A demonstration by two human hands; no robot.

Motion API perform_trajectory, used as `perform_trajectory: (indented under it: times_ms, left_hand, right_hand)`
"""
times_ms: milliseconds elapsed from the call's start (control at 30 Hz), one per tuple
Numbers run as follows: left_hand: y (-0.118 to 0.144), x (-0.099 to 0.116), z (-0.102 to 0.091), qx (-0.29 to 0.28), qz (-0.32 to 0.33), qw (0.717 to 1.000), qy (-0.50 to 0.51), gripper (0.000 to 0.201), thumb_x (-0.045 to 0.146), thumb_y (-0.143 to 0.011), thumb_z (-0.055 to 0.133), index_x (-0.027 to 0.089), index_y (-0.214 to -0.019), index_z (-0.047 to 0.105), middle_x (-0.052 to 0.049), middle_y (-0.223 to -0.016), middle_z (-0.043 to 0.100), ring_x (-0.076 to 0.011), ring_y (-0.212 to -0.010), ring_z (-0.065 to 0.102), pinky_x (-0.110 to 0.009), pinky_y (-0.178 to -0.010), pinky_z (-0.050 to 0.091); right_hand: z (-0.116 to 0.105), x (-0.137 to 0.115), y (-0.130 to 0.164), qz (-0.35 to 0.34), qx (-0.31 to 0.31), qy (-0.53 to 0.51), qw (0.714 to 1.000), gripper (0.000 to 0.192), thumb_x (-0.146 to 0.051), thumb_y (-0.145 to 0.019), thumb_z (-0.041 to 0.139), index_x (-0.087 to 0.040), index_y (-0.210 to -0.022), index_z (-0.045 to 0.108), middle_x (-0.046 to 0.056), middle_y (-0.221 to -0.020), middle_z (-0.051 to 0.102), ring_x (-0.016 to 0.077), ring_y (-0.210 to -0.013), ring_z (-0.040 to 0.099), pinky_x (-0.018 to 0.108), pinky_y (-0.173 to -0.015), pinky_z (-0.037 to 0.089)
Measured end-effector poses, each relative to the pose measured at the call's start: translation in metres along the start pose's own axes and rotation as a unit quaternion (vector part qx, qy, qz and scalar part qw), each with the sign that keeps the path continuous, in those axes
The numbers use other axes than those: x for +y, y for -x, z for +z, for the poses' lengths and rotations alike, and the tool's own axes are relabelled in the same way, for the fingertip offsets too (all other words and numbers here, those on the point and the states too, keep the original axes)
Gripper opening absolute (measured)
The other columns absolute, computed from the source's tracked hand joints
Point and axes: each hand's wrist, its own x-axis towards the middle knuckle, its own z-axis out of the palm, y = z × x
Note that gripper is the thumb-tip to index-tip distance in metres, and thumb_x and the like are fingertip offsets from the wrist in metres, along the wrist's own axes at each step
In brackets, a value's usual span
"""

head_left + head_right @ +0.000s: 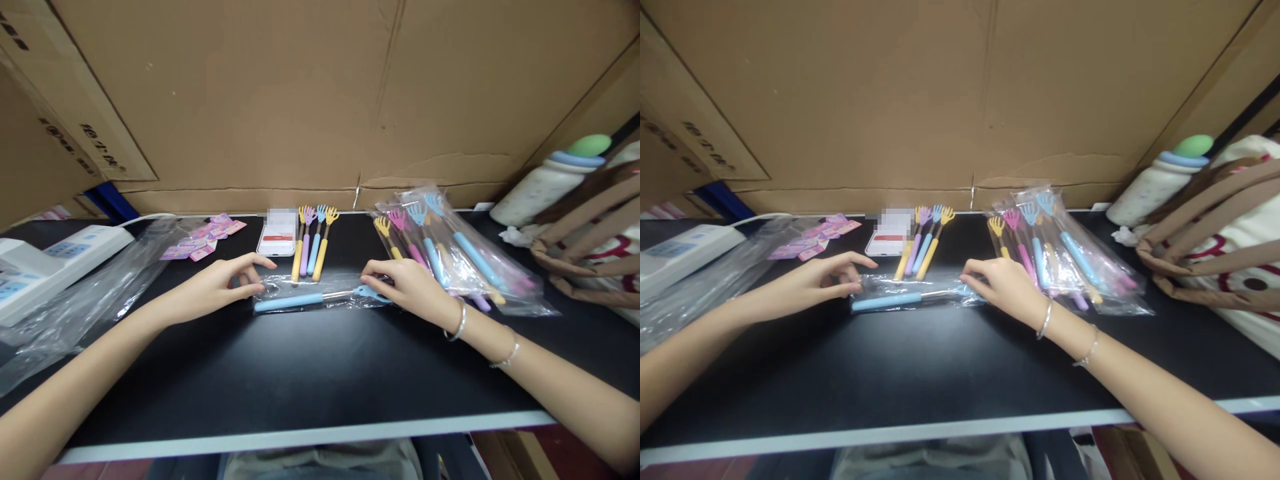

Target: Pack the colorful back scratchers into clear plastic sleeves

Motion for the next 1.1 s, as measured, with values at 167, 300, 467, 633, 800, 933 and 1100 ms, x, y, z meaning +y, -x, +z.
perform_trajectory:
  times_ms: [167,300,467,633,800,933,1100]
  left_hand:
    - [0.0016,0.0018,-0.0003,-0.036,-0.004,0.998,0.054,0.038,0.044,-0.090,0.046,0.023,-0.121,0.044,-0.001,-0.088,0.066,-0.0154,-0.072,0.062,-0.025,-0.063,0.045]
    - [0.0014,0.0021,-0.0001,-0.050,0.006,0.998,0.042,0.035,0.043,-0.091,0.044,0.023,-0.120,0.043,-0.001,-0.086,0.067,-0.0154,-0.073,0.061,-0.026,-0.066,0.045]
    - [-0.0002,-0.0009,0.0027,-0.027,0.015,0.999,-0.015,0.030,0.045,-0.091,0.044,0.023,-0.111,0.045,0.000,-0.086,0.068,-0.0162,-0.079,0.062,-0.027,-0.072,0.044]
    - [0.0010,0.0000,0.0043,0.021,0.000,0.992,-0.125,0.028,0.047,-0.088,0.047,0.023,-0.100,0.053,0.001,-0.082,0.064,-0.0153,-0.073,0.059,-0.024,-0.064,0.040]
    - [0.0014,0.0011,0.0053,0.028,0.003,0.988,-0.154,0.030,0.048,-0.088,0.048,0.024,-0.103,0.057,0.001,-0.091,0.064,-0.0152,-0.075,0.057,-0.024,-0.065,0.040]
    - [0.0015,0.0000,0.0059,0.036,0.021,0.985,-0.168,0.030,0.047,-0.087,0.049,0.025,-0.105,0.058,0.000,-0.101,0.063,-0.0160,-0.080,0.056,-0.025,-0.068,0.042]
    - [0.0015,-0.0019,0.0056,0.013,0.057,0.984,-0.169,0.029,0.044,-0.089,0.047,0.028,-0.111,0.057,-0.001,-0.106,0.059,-0.0154,-0.083,0.055,-0.024,-0.071,0.042]
  right_hand:
    - [-0.0050,-0.0004,0.0015,0.001,0.011,-0.028,1.000,0.028,-0.039,-0.093,0.044,-0.021,-0.083,0.063,0.001,-0.073,0.069,0.0130,-0.060,0.059,0.023,-0.058,0.035]
    - [-0.0046,-0.0002,0.0018,0.011,0.002,-0.019,1.000,0.028,-0.039,-0.093,0.045,-0.022,-0.083,0.064,0.001,-0.074,0.070,0.0140,-0.062,0.060,0.024,-0.059,0.036]
    - [-0.0016,-0.0015,0.0007,0.024,-0.015,-0.013,1.000,0.021,-0.038,-0.092,0.047,-0.023,-0.087,0.062,0.000,-0.077,0.070,0.0157,-0.067,0.063,0.024,-0.060,0.038]
    - [0.0002,-0.0017,0.0001,0.027,-0.017,0.004,0.999,0.019,-0.037,-0.092,0.048,-0.023,-0.087,0.059,-0.001,-0.074,0.069,0.0150,-0.065,0.062,0.024,-0.058,0.036]
    - [0.0020,-0.0009,0.0003,0.001,-0.010,0.003,1.000,0.018,-0.035,-0.091,0.049,-0.022,-0.083,0.058,0.000,-0.079,0.067,0.0150,-0.072,0.061,0.024,-0.061,0.036]
    - [0.0032,-0.0002,0.0004,-0.010,-0.006,0.008,1.000,0.018,-0.035,-0.091,0.050,-0.022,-0.082,0.059,0.000,-0.081,0.065,0.0145,-0.073,0.060,0.023,-0.060,0.035]
    - [0.0033,-0.0004,0.0003,0.000,-0.005,-0.006,1.000,0.016,-0.036,-0.090,0.052,-0.023,-0.088,0.060,0.000,-0.078,0.065,0.0135,-0.068,0.058,0.023,-0.058,0.034]
